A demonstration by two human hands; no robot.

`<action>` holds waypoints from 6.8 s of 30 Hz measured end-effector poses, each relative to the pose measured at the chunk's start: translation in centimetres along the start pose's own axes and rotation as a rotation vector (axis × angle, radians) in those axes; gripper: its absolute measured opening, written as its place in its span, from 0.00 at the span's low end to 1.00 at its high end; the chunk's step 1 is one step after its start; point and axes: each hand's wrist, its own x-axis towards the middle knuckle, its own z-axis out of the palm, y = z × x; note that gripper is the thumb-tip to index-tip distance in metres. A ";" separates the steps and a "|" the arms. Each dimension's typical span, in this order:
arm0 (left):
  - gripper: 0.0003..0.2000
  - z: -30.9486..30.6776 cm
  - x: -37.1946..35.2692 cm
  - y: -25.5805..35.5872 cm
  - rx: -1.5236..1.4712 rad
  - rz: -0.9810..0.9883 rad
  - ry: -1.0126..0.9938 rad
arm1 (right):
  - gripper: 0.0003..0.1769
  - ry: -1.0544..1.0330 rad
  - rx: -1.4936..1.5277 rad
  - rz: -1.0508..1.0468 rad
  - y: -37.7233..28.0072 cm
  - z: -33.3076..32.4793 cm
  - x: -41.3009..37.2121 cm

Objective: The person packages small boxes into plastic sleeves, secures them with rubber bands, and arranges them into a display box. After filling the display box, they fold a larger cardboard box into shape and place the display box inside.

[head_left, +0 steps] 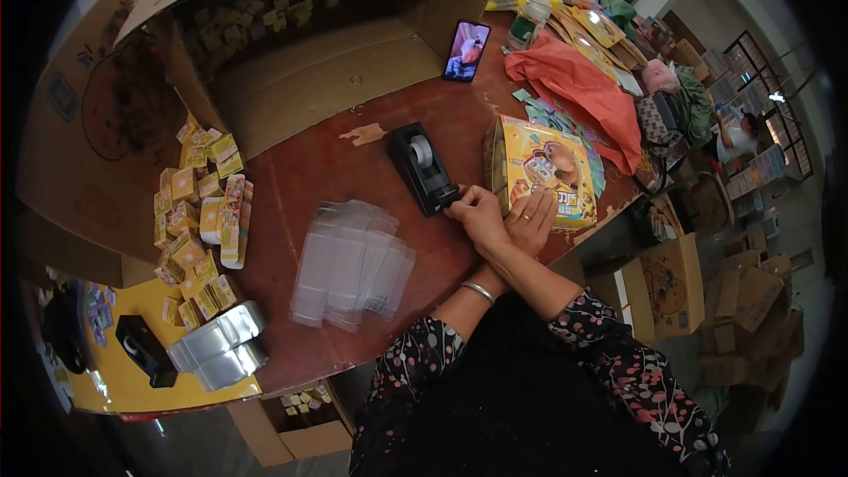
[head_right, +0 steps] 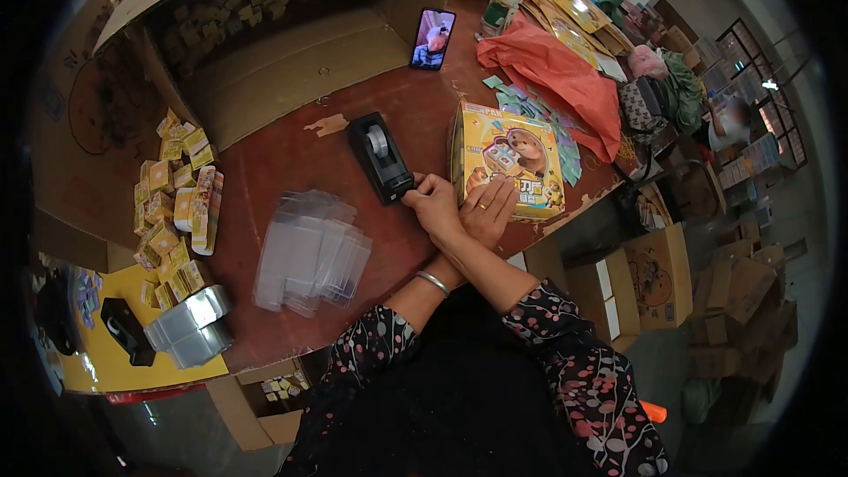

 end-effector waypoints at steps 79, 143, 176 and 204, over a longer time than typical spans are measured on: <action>0.26 -2.2 0.5 -0.5 0.118 0.028 -0.224 | 0.24 0.428 -1.285 -0.574 -0.6 -17.6 -7.3; 0.50 -7.5 3.1 2.9 -0.090 -0.566 -0.292 | 0.47 0.233 -0.580 -0.336 -4.3 -24.2 -9.6; 0.51 -4.8 4.6 6.7 0.318 -0.024 -0.743 | 0.09 -0.023 0.198 0.104 5.9 -22.5 -12.3; 0.51 -5.0 4.2 9.2 0.108 -0.256 -0.469 | 0.11 0.154 -0.122 -0.224 -1.9 -24.8 -13.3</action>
